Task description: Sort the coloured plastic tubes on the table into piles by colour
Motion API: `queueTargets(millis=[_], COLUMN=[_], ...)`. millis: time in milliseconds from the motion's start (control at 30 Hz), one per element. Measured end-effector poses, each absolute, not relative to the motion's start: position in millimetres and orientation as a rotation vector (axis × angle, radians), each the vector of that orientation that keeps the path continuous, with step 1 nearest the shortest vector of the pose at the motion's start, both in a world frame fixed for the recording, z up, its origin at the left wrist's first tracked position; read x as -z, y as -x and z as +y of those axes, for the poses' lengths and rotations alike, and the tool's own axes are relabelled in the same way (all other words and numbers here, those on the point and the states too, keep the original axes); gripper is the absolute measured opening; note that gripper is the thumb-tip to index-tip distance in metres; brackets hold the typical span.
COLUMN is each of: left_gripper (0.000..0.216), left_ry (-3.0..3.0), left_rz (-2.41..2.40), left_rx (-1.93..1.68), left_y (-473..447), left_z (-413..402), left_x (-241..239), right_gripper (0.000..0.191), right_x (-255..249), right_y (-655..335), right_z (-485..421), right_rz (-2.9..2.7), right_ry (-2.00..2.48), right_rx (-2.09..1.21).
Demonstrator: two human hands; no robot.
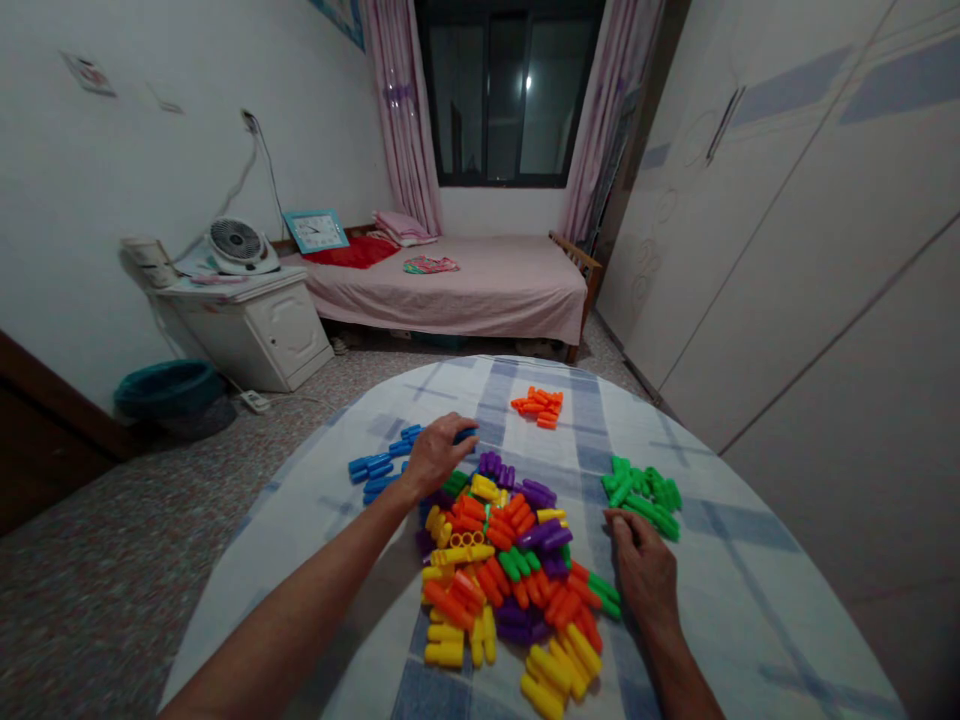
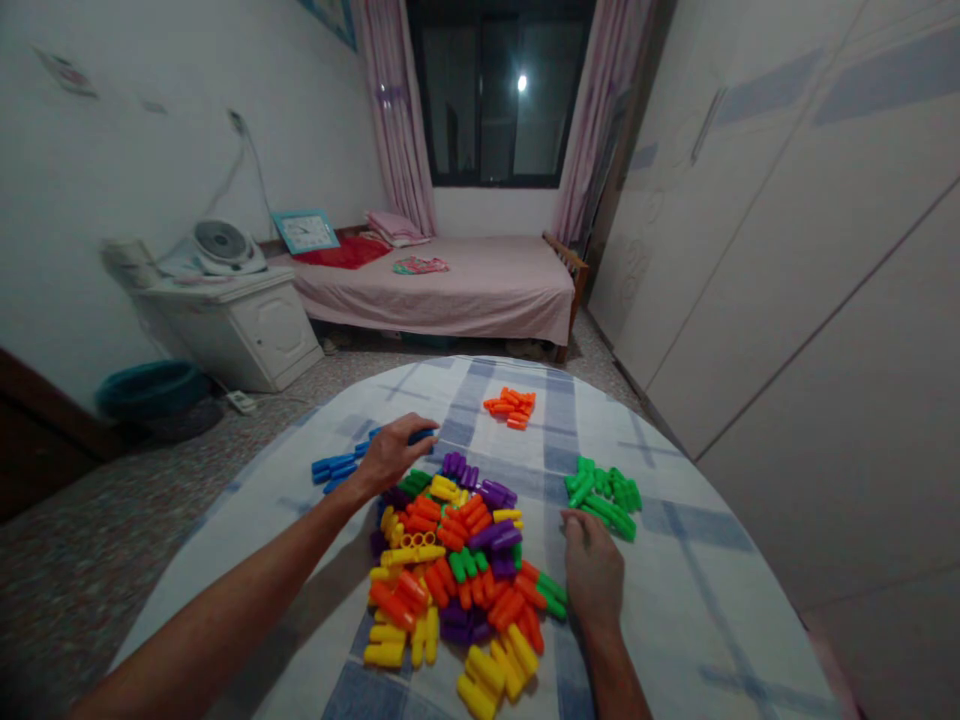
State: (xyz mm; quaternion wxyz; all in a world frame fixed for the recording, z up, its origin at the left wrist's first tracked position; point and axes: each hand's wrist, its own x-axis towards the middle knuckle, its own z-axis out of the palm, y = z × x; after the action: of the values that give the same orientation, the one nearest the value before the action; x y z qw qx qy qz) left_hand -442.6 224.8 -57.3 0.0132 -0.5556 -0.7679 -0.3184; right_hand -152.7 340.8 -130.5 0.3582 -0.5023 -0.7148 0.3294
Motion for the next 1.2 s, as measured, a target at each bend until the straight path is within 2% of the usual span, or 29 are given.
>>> queueTargets(millis=[133,333,567,633,833,967,1200], left_gripper=[0.03,0.039,0.076,0.079,0.063,0.061,0.042], left_ry=[1.414,1.145,1.118,1.171,1.186,1.193,1.292], left_rz=[-2.467,-2.555,-2.587,-2.572,-2.587,-2.591,-2.453], left_rx=[0.887,0.684,0.613,0.626,0.655,0.653,0.85], left_y=[488,507,485,484,491,494,472], left_z=[178,115,107,116,162,186,167], left_x=[62,101,130,130,127,124,112], right_gripper=[0.042,0.042,0.041,0.041,0.041,0.04,0.042], right_x=[132,132,132,132,131,131,132], right_y=[153,152,152,152,153,153,153], right_z=[342,343,342,342,342,342,341], right_rz=[-1.855,-1.854,-1.846,-1.853,-1.856,-1.854,-1.855], right_ry=[1.278,1.288,1.29,1.285,1.271,1.263,1.288], right_rx=[-0.81,-0.805,-0.802,-0.799,-0.783,-0.78,-0.799])
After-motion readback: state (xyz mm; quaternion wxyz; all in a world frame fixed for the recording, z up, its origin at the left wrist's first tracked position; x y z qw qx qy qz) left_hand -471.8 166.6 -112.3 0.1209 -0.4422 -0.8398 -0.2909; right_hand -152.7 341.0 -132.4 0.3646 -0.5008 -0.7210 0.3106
